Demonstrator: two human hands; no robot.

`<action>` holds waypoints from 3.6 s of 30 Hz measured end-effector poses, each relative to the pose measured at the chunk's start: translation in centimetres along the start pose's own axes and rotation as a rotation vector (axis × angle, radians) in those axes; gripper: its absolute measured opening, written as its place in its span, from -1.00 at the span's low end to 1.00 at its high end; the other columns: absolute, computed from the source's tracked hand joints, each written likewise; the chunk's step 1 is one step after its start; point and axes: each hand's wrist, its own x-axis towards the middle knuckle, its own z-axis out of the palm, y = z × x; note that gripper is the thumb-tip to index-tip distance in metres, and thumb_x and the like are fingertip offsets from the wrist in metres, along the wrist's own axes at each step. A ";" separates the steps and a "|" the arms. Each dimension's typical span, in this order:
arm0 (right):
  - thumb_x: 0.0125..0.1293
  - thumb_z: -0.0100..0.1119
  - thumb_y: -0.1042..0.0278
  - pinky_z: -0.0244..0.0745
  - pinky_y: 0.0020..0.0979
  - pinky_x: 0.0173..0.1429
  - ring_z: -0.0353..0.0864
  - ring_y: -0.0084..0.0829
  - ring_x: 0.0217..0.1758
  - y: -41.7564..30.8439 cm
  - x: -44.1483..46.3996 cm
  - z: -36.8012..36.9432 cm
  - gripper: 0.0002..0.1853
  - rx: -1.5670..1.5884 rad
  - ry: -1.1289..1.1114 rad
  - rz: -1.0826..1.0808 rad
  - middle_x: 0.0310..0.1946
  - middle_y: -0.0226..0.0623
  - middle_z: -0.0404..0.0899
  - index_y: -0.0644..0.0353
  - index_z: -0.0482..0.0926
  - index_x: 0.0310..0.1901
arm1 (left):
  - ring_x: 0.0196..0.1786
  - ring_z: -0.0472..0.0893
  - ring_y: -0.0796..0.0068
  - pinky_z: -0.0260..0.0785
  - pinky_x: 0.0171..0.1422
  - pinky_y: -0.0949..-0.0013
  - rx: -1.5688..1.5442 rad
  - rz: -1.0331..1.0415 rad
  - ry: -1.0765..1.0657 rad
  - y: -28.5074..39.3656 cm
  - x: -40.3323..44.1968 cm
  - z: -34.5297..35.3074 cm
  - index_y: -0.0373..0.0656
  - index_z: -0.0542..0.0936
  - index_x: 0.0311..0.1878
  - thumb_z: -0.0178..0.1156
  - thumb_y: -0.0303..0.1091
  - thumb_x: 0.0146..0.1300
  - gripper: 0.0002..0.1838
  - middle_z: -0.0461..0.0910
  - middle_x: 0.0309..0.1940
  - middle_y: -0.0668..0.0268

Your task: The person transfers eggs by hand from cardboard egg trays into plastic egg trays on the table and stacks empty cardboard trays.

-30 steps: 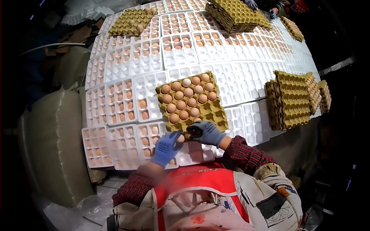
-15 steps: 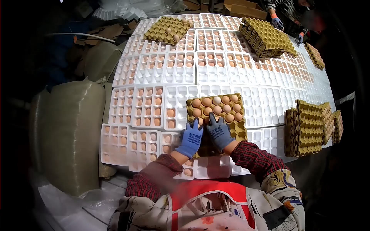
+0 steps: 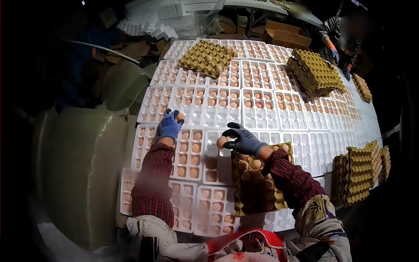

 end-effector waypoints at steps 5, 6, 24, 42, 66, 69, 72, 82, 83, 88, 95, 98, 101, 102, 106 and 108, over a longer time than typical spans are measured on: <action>0.19 0.27 0.09 0.48 -0.12 0.23 0.53 0.06 0.19 -1.8 13.8 3.1 -0.64 -0.468 0.018 -0.179 0.34 -0.02 0.28 -0.03 0.64 0.01 | 0.17 0.57 0.06 0.47 0.19 0.06 0.324 0.043 -0.328 -0.8 2.8 0.6 0.21 0.50 0.26 0.34 -0.02 0.13 -0.42 0.47 0.24 0.15; 0.19 0.26 0.09 0.49 -0.09 0.21 0.53 0.07 0.18 -2.0 15.9 3.4 -0.64 -0.516 -0.042 -0.138 0.32 -0.03 0.30 -0.03 0.65 0.01 | 0.20 0.55 0.05 0.46 0.23 0.06 0.307 0.044 -0.318 -1.2 2.8 0.4 0.25 0.47 0.31 0.33 -0.02 0.14 -0.38 0.44 0.31 0.13; 0.32 0.10 -0.05 -0.07 0.17 0.51 0.11 0.08 0.50 -2.5 16.2 8.7 -0.36 -0.420 0.003 -0.107 0.40 0.03 0.20 0.04 0.31 0.36 | 0.14 0.56 0.11 0.40 0.27 0.32 -0.193 0.128 0.400 -1.7 7.7 3.6 -0.17 0.54 0.22 0.09 -0.22 0.44 -0.63 0.53 0.23 0.17; 0.13 0.19 0.34 0.47 -0.21 -0.16 0.57 -0.24 -0.20 4.2 -32.3 6.1 -0.64 -0.364 0.321 -0.084 -0.11 -0.30 0.53 -0.10 0.56 0.01 | -0.14 0.61 0.03 0.42 0.00 0.10 -0.311 0.744 -0.476 26.0 -27.6 2.2 -0.13 0.58 0.12 0.27 -0.28 0.21 -0.61 0.63 -0.11 0.09; 0.08 0.18 0.36 0.54 -0.23 -0.26 0.66 -0.30 -0.29 6.1 -27.2 6.6 -0.93 -0.571 0.377 -0.123 -0.40 -0.35 0.60 -0.03 0.61 -0.37 | 0.20 0.53 0.18 0.38 0.31 0.07 -1.663 -0.170 -0.648 19.2 -21.9 1.1 -0.19 0.51 0.23 0.05 -0.04 0.43 -0.52 0.53 0.22 0.12; 0.19 0.27 0.42 0.58 -0.26 -0.09 0.66 -0.37 -0.16 6.1 -29.0 3.6 -0.73 0.167 0.449 -0.063 -0.18 -0.36 0.66 0.06 0.63 -0.04 | 0.01 0.63 0.22 0.50 0.04 0.22 -1.212 -0.128 -0.554 18.4 -21.3 0.2 -0.18 0.59 0.13 0.13 -0.03 0.39 -0.55 0.58 0.15 0.15; 0.21 0.33 0.48 0.54 -0.36 0.07 0.60 -0.47 0.00 6.2 -29.7 0.7 -0.56 0.857 0.416 0.115 -0.02 -0.38 0.62 0.14 0.56 0.16 | -0.05 0.63 0.20 0.50 -0.04 0.22 -0.358 0.391 -0.394 19.7 -22.3 1.5 -0.13 0.57 0.14 0.34 -0.12 0.23 -0.53 0.58 0.10 0.19; 0.20 0.17 0.30 0.47 -0.17 -0.28 0.47 -0.19 -0.05 3.7 -19.2 3.4 -0.78 -1.012 0.300 0.279 0.08 -0.23 0.40 0.10 0.66 -0.14 | 0.03 0.60 0.24 0.50 0.08 0.23 -0.542 0.296 -0.352 19.8 -22.9 2.3 -0.15 0.44 0.23 0.24 -0.32 0.25 -0.52 0.56 0.03 0.20; 0.20 0.16 0.30 0.46 -0.19 -0.31 0.46 -0.21 -0.05 3.7 -18.8 3.5 -0.77 -1.073 0.277 0.299 0.07 -0.25 0.40 0.12 0.65 -0.13 | 0.15 0.56 0.32 0.46 0.21 0.29 -0.997 0.073 -0.441 19.4 -22.6 1.7 -0.20 0.37 0.35 0.23 -0.28 0.32 -0.43 0.55 0.13 0.20; 0.18 0.21 0.28 0.52 -0.12 -0.15 0.53 -0.12 -0.02 4.3 -20.4 1.1 -0.74 -0.642 0.440 0.175 0.08 -0.22 0.42 0.07 0.59 -0.08 | -0.12 0.59 0.45 0.48 -0.07 0.34 -1.214 -0.152 -0.886 21.7 -21.1 -0.7 -0.16 0.52 0.23 0.31 -0.19 0.26 -0.50 0.52 0.12 0.29; 0.48 0.08 0.06 0.63 -0.35 0.05 0.62 -0.28 0.07 5.1 -19.7 -2.1 -0.50 1.701 0.348 0.188 0.12 -0.24 0.54 0.13 0.37 0.33 | 0.03 0.46 0.02 0.34 0.10 0.07 0.488 0.661 -0.201 26.1 -23.2 8.5 -0.13 0.55 0.15 0.24 -0.17 0.19 -0.54 0.43 0.22 0.02; 0.51 0.04 0.08 0.67 -0.38 0.03 0.62 -0.25 0.11 8.1 -16.3 -1.9 -0.46 2.106 -0.108 0.000 0.12 -0.23 0.52 0.10 0.27 0.41 | 0.05 0.49 -0.01 0.42 0.07 0.09 0.519 0.666 -0.276 26.6 -22.6 6.1 -0.08 0.54 0.21 0.25 -0.16 0.19 -0.50 0.40 0.28 -0.01; 0.44 0.16 0.10 0.56 -0.49 -0.14 0.59 -0.48 -0.13 5.1 -12.3 -2.7 -0.50 1.281 0.290 0.077 -0.06 -0.35 0.57 0.12 0.40 0.32 | 0.12 0.54 0.06 0.49 0.06 0.09 -0.243 0.483 -0.261 23.4 -20.6 2.3 0.02 0.59 0.15 0.35 0.00 0.15 -0.48 0.43 0.23 0.09; 0.41 0.21 0.05 0.51 -0.48 -0.23 0.56 -0.53 -0.21 4.9 -10.3 -3.7 -0.51 1.312 0.257 0.169 -0.10 -0.35 0.57 0.12 0.47 0.27 | 0.10 0.57 0.03 0.48 0.08 0.09 -0.398 0.371 -0.267 22.3 -19.0 0.3 -0.04 0.60 0.09 0.40 -0.02 0.10 -0.48 0.47 0.19 0.09; 0.23 0.30 0.01 0.53 -0.38 -0.35 0.62 -0.42 -0.42 2.8 -0.2 -2.5 -0.52 0.485 0.260 0.379 -0.30 -0.30 0.67 0.15 0.59 0.08 | 0.08 0.58 0.03 0.48 0.07 0.09 -0.350 0.158 -0.043 13.8 -8.7 0.6 -0.04 0.63 -0.01 0.41 -0.03 0.10 -0.56 0.52 0.09 0.08; 0.26 0.01 -0.10 0.49 -0.07 0.12 0.61 0.10 -0.02 2.0 4.4 -1.3 -0.46 -0.073 0.214 0.320 -0.08 0.00 0.66 0.18 0.62 0.03 | 0.08 0.59 0.05 0.48 0.09 0.08 -0.153 0.064 -0.064 11.9 -4.1 1.4 -0.01 0.62 0.02 0.41 -0.01 0.09 -0.54 0.49 0.15 0.09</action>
